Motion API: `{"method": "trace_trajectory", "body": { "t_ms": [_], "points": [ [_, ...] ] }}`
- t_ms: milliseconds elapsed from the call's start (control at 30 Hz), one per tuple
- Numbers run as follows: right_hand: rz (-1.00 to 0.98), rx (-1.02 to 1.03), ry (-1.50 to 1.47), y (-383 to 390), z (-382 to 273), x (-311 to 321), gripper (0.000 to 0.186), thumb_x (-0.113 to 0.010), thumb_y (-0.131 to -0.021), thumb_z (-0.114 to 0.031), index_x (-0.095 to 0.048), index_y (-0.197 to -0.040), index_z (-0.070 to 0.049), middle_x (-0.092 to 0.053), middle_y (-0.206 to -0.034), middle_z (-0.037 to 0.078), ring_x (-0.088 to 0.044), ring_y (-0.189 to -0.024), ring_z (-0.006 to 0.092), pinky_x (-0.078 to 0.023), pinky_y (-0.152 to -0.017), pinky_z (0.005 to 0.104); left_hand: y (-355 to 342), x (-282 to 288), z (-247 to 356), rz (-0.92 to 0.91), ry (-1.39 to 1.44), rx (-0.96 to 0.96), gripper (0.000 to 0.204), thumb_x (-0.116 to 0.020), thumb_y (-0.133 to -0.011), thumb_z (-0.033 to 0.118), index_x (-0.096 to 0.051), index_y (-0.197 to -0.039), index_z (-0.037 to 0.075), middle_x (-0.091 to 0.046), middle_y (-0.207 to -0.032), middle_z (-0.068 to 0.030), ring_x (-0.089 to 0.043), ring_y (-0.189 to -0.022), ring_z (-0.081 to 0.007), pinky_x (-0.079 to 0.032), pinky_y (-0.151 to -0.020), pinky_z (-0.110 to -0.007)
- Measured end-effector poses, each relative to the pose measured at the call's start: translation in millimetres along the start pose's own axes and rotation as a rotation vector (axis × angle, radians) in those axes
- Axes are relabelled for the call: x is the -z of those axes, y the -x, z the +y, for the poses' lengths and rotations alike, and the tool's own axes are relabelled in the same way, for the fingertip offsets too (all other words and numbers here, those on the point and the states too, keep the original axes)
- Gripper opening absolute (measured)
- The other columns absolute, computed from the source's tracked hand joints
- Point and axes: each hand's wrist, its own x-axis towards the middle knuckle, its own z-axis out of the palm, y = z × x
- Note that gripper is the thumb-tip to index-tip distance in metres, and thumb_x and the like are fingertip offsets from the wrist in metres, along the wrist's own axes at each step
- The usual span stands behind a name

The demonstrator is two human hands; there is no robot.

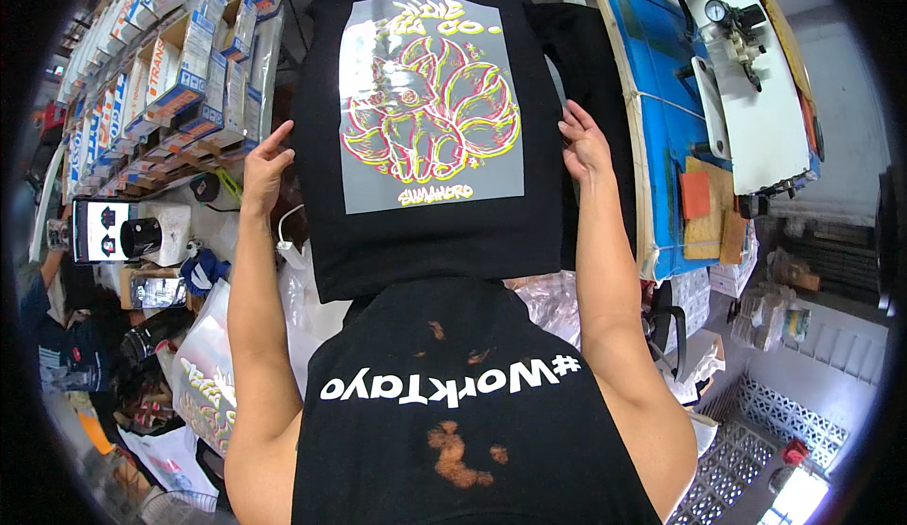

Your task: The person places a black t-shirt on a heat press, aligns a colorful transfer sheet, and operates the press to apply the design. They then remove the finished shirt, place it on a nearby chair, and repeat the process with another t-shirt, trimming excess transfer material with scissors.

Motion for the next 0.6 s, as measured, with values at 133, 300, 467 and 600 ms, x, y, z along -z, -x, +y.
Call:
{"method": "trace_trajectory", "body": {
  "t_ms": [133, 300, 467, 600],
  "points": [
    [0.013, 0.040, 0.145, -2.0, 4.0, 3.2, 0.062, -0.060, -0.092, 0.006, -0.048, -0.151, -0.008, -0.047, -0.157, 0.018, -0.043, -0.147, 0.0268, -0.041, -0.113, 0.0332, 4.6, 3.8, 1.1, -0.006, -0.203, -0.094, 0.059, -0.070, -0.083, 0.004, -0.063, -0.141, 0.007, -0.067, -0.112, 0.0025, -0.053, -0.089, -0.0060, -0.045, -0.083, -0.022],
    [-0.009, 0.011, -0.022, -8.2, 11.1, 4.1, 0.052, -0.064, -0.096, -0.002, -0.051, -0.146, -0.002, -0.057, -0.145, 0.018, -0.051, -0.137, 0.0250, -0.041, -0.111, 0.0340, 6.9, -3.3, 4.5, -0.007, -0.003, -0.020, 0.058, -0.067, -0.084, -0.005, -0.063, -0.141, 0.005, -0.067, -0.133, -0.0052, -0.063, -0.110, -0.0080, -0.050, -0.094, -0.023],
    [0.054, -0.124, 0.273, 8.6, 14.5, 14.3, 0.041, -0.073, -0.095, -0.018, -0.062, -0.132, -0.002, -0.069, -0.118, 0.009, -0.064, -0.101, 0.0198, -0.046, -0.093, 0.0266, 15.1, -17.9, 9.9, 0.055, 0.241, 0.107, 0.060, -0.072, -0.091, 0.004, -0.053, -0.148, 0.005, -0.068, -0.105, 0.0020, -0.058, -0.084, -0.0051, -0.046, -0.077, -0.021],
    [0.015, -0.153, 0.341, 35.9, 21.0, 22.6, 0.027, -0.074, -0.097, -0.024, -0.071, -0.110, -0.001, -0.073, -0.093, 0.005, -0.065, -0.079, 0.0163, -0.050, -0.076, 0.0274, 37.3, -21.6, 5.5, 0.028, 0.101, 0.312, 0.035, -0.074, -0.095, 0.014, -0.059, -0.126, 0.010, -0.063, -0.091, 0.0048, -0.059, -0.077, -0.0049, -0.046, -0.066, -0.021]
  ]
}}
